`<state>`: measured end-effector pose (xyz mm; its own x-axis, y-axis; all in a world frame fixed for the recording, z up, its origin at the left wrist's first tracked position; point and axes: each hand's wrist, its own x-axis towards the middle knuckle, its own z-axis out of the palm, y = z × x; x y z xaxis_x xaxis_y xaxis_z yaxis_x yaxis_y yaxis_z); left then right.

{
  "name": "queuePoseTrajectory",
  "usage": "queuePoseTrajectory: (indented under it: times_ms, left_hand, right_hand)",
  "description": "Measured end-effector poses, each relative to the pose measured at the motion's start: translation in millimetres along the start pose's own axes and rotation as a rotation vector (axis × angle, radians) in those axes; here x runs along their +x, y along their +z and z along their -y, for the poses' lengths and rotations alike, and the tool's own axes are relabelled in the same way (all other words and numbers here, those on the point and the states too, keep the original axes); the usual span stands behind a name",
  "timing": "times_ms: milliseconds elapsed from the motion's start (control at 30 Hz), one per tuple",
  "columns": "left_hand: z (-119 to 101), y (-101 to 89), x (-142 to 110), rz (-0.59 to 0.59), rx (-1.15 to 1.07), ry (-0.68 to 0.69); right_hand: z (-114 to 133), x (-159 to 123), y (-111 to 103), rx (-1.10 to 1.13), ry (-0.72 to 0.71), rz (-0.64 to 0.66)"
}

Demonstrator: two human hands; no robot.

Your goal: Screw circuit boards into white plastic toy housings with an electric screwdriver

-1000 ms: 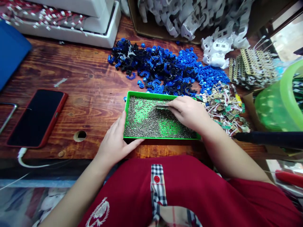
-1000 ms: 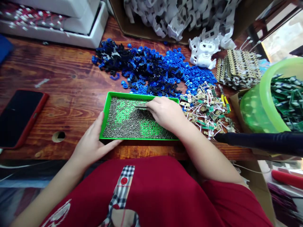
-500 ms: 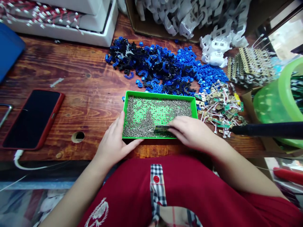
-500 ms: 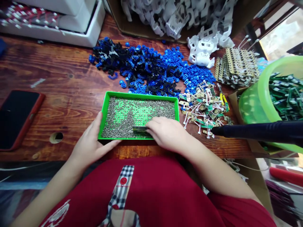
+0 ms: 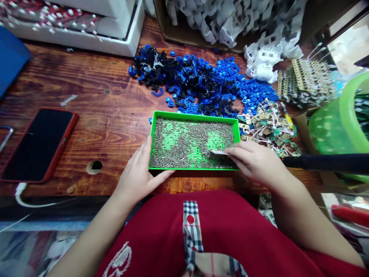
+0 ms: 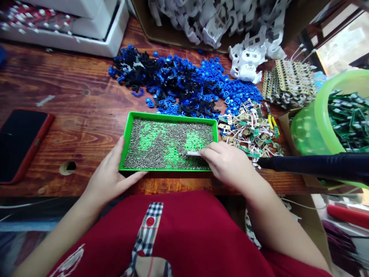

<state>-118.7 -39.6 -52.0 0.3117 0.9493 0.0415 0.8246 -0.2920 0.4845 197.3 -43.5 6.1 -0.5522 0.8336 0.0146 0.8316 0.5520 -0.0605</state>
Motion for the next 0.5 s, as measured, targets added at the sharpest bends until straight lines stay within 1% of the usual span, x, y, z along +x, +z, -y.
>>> queuePoseTrajectory:
  times_ms: [67, 133, 200, 267, 300, 367, 500]
  left_hand:
    - [-1, -0.4, 0, -0.003, 0.003, 0.000]
    - [-1, -0.5, 0, -0.006, 0.003, 0.002]
    - [0, -0.4, 0, -0.006, 0.004, 0.005]
    - [0, -0.3, 0, -0.009, 0.004, 0.008]
    - [0, -0.2, 0, -0.009, 0.001, 0.009]
    - [0, -0.1, 0, -0.008, -0.009, 0.009]
    - [0, -0.1, 0, -0.003, -0.026, -0.001]
  right_hand:
    - [-3, -7, -10, 0.114, -0.075, 0.063]
    - [-9, -7, -17, 0.237, -0.112, 0.147]
    - [-14, 1, -18, 0.313, -0.113, 0.238]
    - [-16, 14, -14, 0.315, -0.098, 0.290]
    - [-15, 22, -11, 0.293, -0.087, 0.285]
    - [-13, 40, -4, 0.221, -0.063, 0.219]
    - [-7, 68, 6, 0.114, -0.010, -0.034]
